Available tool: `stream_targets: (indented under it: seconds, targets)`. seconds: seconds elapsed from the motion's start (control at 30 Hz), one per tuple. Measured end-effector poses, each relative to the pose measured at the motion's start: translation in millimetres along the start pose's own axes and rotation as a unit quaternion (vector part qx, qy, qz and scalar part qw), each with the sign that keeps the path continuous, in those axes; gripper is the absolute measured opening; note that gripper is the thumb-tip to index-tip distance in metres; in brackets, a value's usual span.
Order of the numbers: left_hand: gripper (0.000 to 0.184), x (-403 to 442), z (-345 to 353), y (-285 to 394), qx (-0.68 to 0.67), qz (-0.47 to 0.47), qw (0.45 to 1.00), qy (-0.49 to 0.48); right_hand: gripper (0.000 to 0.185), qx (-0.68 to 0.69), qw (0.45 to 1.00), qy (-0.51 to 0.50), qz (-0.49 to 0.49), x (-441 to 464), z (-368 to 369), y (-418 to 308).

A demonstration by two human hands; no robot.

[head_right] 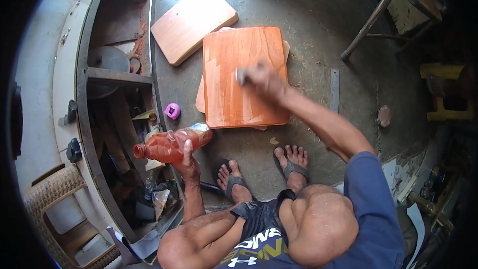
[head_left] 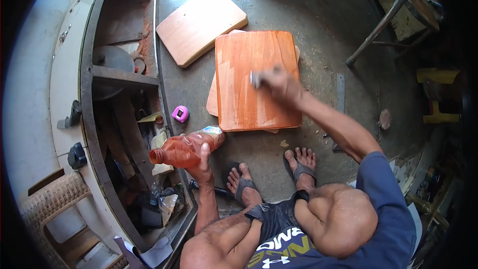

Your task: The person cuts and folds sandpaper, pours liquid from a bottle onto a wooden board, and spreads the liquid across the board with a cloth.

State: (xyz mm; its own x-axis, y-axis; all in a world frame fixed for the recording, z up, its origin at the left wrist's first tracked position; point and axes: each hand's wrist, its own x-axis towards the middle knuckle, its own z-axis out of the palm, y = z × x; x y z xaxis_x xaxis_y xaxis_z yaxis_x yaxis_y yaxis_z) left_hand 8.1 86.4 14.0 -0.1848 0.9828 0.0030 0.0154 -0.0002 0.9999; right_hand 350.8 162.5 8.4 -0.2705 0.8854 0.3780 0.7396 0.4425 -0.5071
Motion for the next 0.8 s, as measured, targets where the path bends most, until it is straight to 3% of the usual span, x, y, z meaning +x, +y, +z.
stream_targets:
  seconds: [0.07, 0.1, 0.13, 0.2, 0.27, 0.37, 0.43, 0.47, 0.5, 0.53, 0.6, 0.67, 0.73, 0.8]
  targets:
    - [0.083, 5, 7, 2, -0.003, 0.012, 1.000, 0.002, 0.019, -0.024, 0.994, -0.004, -0.110, -62, 31, -46]
    - [0.083, 1, 6, 2, -0.008, 0.003, 1.000, 0.002, 0.024, 0.057, 0.985, -0.082, -0.141, -87, 27, -71]
    - [0.083, 3, 5, 2, -0.014, -0.002, 1.000, -0.003, 0.022, 0.021, 0.962, -0.225, -0.154, -107, 22, -87]
    - [0.082, 10, 3, -3, -0.012, -0.001, 1.000, -0.020, 0.016, 0.126, 0.986, -0.024, -0.106, -89, 21, -75]
    - [0.081, -1, 0, -1, 0.003, -0.017, 1.000, -0.026, 0.012, 0.011, 0.996, 0.076, -0.045, -34, -5, -33]
    - [0.080, 1, 9, 7, 0.006, -0.005, 1.000, -0.021, 0.017, -0.025, 0.998, 0.026, 0.053, -15, -8, 27]
    - [0.078, 5, 13, 4, 0.004, 0.012, 1.000, -0.018, 0.018, 0.019, 1.000, -0.006, 0.023, -38, 8, 15]
    - [0.078, 7, 14, 2, 0.000, 0.014, 1.000, -0.016, 0.016, 0.033, 0.998, 0.007, -0.057, -54, -2, -27]
    - [0.077, 5, 13, -1, 0.000, -0.009, 1.000, -0.011, 0.018, 0.008, 0.996, -0.035, -0.087, -83, 6, -53]
    - [0.077, 4, 9, 0, 0.005, -0.033, 0.999, -0.011, 0.020, 0.065, 0.980, -0.162, -0.097, -112, 10, -68]
    - [0.076, 9, 17, 3, -0.001, -0.002, 1.000, -0.019, 0.017, 0.139, 0.971, -0.131, -0.141, -110, 4, -66]
    - [0.075, 3, 14, 5, 0.005, 0.013, 1.000, -0.020, 0.012, 0.082, 0.993, 0.043, -0.077, -52, -17, -19]
    - [0.079, 3, 10, 4, 0.015, -0.012, 0.999, -0.029, 0.013, -0.013, 0.997, 0.056, 0.053, -16, -20, 60]
    - [0.079, 1, 16, 10, 0.008, -0.019, 0.999, -0.030, 0.015, -0.001, 0.997, 0.055, 0.051, -23, -22, 73]
